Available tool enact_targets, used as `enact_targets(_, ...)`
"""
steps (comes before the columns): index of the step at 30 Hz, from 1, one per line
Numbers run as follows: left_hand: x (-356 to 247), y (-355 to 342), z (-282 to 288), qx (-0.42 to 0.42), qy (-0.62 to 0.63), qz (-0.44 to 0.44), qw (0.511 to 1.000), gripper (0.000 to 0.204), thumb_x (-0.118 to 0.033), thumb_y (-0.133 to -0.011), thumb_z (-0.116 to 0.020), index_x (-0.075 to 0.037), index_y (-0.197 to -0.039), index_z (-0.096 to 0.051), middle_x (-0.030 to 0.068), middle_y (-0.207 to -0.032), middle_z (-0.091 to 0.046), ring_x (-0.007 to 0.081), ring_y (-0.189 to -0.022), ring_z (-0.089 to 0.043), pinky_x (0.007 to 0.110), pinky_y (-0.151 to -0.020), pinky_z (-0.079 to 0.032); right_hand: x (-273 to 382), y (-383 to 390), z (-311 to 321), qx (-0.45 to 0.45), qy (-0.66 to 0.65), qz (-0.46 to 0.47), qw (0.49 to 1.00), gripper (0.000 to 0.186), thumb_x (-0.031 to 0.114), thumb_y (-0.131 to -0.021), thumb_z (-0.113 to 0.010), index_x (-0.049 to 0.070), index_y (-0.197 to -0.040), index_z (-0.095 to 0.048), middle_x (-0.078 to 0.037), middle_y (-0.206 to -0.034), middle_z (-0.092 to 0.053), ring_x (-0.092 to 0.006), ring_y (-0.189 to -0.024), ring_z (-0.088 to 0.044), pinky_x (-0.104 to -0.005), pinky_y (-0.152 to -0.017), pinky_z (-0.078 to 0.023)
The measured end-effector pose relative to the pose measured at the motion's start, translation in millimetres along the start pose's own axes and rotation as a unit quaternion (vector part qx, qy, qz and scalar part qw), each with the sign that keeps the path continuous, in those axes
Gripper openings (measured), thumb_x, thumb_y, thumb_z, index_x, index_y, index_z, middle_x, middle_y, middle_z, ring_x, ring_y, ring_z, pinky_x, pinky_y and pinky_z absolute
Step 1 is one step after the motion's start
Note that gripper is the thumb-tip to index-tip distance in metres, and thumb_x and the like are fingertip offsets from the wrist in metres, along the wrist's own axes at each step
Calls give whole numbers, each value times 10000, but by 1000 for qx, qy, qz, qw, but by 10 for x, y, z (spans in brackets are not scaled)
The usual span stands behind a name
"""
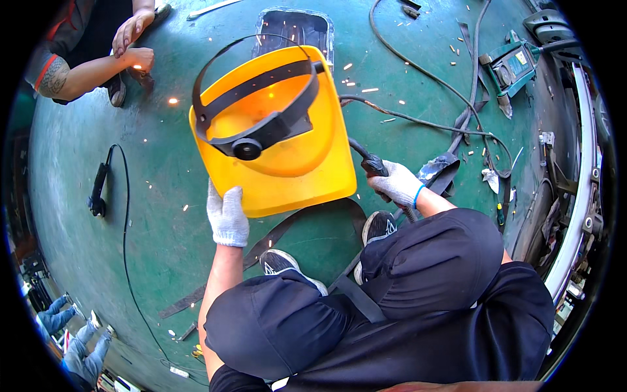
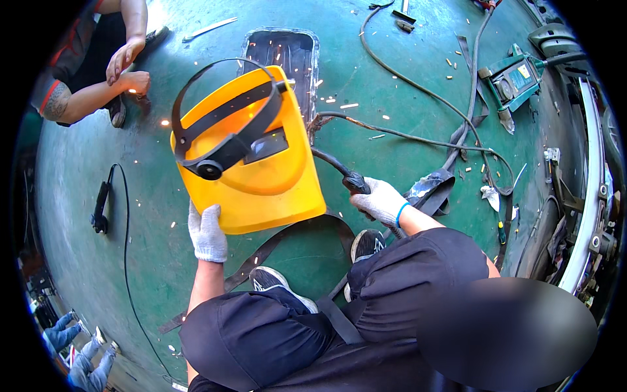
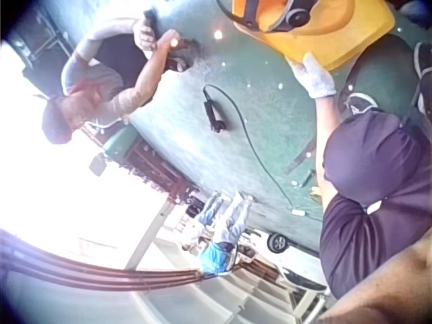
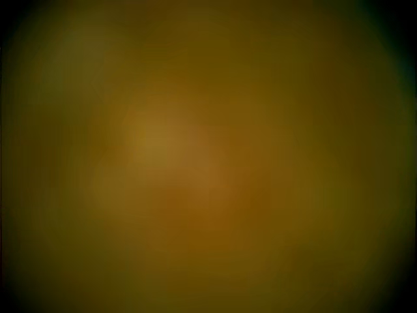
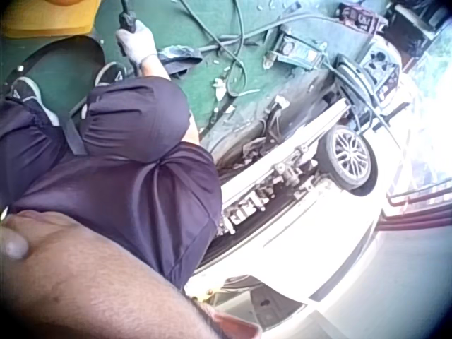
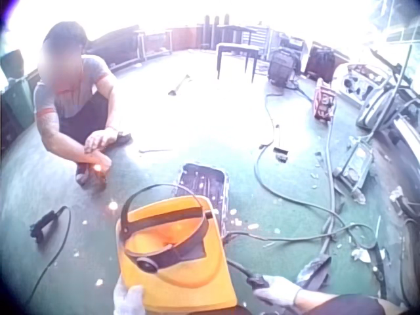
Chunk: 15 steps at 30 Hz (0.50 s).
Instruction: The person welds a black metal part on the floor using a welding torch and a yellow face shield. They hold the part steady with gloved hands, apply the torch to create sparks, and adjust the shield for eye protection.
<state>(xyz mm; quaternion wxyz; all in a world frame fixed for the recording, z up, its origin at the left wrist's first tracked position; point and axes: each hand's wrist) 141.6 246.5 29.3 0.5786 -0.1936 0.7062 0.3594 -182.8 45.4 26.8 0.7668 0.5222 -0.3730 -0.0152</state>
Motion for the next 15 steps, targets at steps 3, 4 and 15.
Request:
enact_targets(3,-82,-4,142,-56,27,-16,998,534,-58,-960,-571,18,-1485,-508,135,-1338,-657,235,-1207,-644,362,-1059,-503,31,36,5,2,1,2,1000,224,250,-913,-706,88,-1049,-633,1,-755,-581,-108,-612,-557,-295,-567,-476)
enact_targets(4,-114,-8,249,-83,31,-15,996,526,-76,-956,-569,12,-1473,-520,143,-1346,-653,264,-1221,-648,399,-1055,-519,41,25,2,9,-2,7,1000,222,254,-913,-707,90,-1044,-633,1,-756,-583,-107,-612,-558,-295,-567,-477)
enact_targets(15,-338,37,820,-281,146,-18,948,543,-122,-964,-586,-60,-1495,-493,135,-1411,-601,326,-1279,-620,474,-1057,-542,33,-77,-94,31,32,25,999,247,300,-918,-709,113,-1062,-636,-10,-794,-618,-124,-621,-579,-308,-572,-494)
Point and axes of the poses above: each hand's wrist, its own y-axis away from the middle knuckle, its own z-axis out of the back of the hand, x = y × z
